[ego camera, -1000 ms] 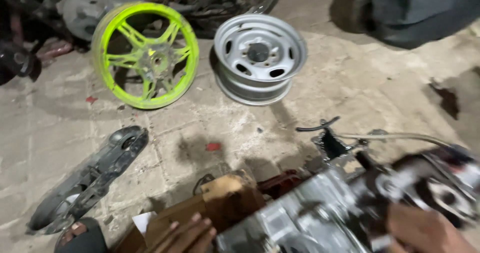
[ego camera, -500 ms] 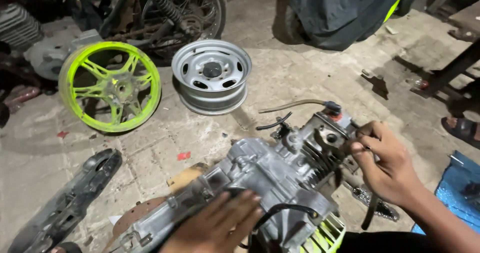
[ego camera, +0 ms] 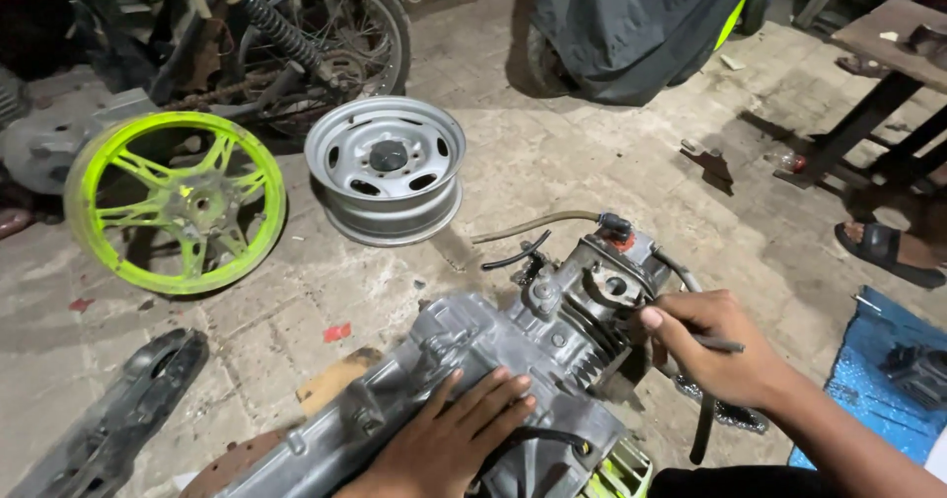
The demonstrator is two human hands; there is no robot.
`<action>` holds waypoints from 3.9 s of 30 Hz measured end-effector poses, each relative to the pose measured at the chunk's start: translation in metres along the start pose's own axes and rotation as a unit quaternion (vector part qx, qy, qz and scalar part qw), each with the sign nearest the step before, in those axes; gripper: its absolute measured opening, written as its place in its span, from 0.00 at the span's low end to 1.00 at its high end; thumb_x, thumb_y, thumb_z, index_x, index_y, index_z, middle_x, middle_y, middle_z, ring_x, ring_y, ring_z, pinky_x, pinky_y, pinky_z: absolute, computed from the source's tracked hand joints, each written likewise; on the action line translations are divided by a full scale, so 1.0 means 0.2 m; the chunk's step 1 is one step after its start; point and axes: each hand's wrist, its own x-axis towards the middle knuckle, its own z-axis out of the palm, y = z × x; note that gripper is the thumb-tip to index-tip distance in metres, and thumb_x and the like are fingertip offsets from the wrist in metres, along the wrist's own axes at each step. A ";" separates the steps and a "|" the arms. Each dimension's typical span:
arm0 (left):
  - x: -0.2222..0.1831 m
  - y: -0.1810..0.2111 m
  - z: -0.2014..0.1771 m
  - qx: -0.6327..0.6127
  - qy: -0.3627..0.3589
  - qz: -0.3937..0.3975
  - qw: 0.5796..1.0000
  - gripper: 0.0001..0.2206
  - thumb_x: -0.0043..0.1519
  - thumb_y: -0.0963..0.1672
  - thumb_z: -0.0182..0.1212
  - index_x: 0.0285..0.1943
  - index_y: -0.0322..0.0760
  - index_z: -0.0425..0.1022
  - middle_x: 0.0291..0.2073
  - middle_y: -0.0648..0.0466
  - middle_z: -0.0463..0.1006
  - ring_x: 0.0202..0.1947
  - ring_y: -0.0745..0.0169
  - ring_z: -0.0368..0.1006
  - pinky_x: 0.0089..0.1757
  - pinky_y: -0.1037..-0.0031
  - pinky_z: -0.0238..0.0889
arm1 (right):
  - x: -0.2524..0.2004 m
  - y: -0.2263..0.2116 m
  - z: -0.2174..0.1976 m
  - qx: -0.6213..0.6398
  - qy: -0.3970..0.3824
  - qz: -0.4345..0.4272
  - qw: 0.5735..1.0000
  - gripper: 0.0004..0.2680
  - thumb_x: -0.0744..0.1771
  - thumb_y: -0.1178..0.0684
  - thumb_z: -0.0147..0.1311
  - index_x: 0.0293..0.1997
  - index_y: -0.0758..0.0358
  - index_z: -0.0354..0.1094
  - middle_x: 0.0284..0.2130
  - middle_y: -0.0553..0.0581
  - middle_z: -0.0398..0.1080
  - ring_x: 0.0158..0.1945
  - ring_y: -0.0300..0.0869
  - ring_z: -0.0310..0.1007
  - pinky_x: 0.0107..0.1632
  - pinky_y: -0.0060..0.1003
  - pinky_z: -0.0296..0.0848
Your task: Cleaning and detailing the surfaces of a disassembled motorcycle engine component using a small scraping tool.
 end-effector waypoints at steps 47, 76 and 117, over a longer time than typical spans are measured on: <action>0.07 -0.01 0.12 0.122 0.153 -0.004 0.981 0.28 0.64 0.47 0.52 0.76 0.42 0.62 0.77 0.49 0.58 0.78 0.51 0.47 0.66 0.43 0.36 | -0.11 0.16 0.05 -0.120 -0.133 -0.094 0.979 0.03 0.59 0.59 0.48 0.28 0.57 0.68 0.23 0.52 0.74 0.17 0.48 0.67 0.26 0.41 0.72; 0.07 -0.02 0.10 0.102 0.123 -0.002 0.987 0.28 0.66 0.48 0.50 0.78 0.40 0.59 0.78 0.45 0.54 0.78 0.47 0.44 0.65 0.41 0.34 | -0.06 0.17 0.06 -0.118 -0.114 -0.066 0.984 0.04 0.61 0.58 0.48 0.25 0.55 0.68 0.19 0.49 0.76 0.18 0.44 0.70 0.25 0.37 0.71; 0.07 -0.02 0.11 0.158 0.136 0.001 0.978 0.30 0.64 0.49 0.52 0.78 0.41 0.59 0.78 0.47 0.55 0.79 0.49 0.44 0.66 0.42 0.35 | -0.09 0.21 0.03 -0.167 -0.149 -0.090 0.971 0.04 0.60 0.58 0.48 0.31 0.54 0.67 0.25 0.51 0.75 0.25 0.49 0.72 0.31 0.43 0.72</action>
